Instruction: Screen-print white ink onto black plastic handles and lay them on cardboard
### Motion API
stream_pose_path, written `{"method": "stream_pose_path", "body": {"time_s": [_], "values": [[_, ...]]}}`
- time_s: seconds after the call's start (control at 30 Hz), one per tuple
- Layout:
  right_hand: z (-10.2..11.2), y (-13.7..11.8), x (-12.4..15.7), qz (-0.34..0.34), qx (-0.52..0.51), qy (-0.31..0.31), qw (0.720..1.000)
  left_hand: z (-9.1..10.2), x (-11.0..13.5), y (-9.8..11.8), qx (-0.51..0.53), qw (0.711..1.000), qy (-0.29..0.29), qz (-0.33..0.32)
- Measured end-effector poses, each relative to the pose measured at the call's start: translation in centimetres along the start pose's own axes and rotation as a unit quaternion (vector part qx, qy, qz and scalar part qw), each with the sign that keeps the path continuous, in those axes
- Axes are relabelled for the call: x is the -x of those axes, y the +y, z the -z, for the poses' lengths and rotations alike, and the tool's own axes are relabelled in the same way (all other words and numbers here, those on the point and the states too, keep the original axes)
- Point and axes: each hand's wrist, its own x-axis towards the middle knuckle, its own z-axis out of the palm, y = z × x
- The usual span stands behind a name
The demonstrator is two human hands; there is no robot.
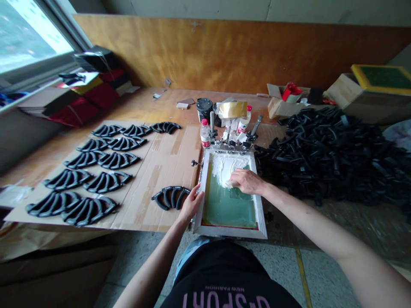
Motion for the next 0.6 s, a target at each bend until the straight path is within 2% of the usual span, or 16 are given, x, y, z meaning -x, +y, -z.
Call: {"method": "stream_pose_path", "body": {"time_s": [0.13,0.23,0.3,0.43,0.53,0.6], "values": [[-1.0,0.0,-0.6,-0.065,0.034,0.072,0.995,0.1,0.2,0.5,0.022,1.000,-0.009,0.006],[-2.1,-0.7,0.3,-0.044,0.042,0.092,0.994,0.2,0.3,0.7,0.025,0.999,-0.029,0.011],[-2.0,-0.9,0.7,-0.038,0.026,0.086,0.995,0.2,0.4,1.0,0.025,0.999,-0.035,0.011],[0.2,0.4,-1.9,-0.111,0.006,0.099,0.989,0.5,1.3,3.1,0.025,0.999,-0.039,0.021],[2.6,2.9,-4.5,-0.199,0.019,0.136,0.970,1.1,2.4,6.0,0.028,0.999,-0.044,0.013],[4.3,5.2,-4.7,-0.255,0.013,0.169,0.952,1.6,2.9,8.2,0.032,0.999,-0.032,-0.022]]}}
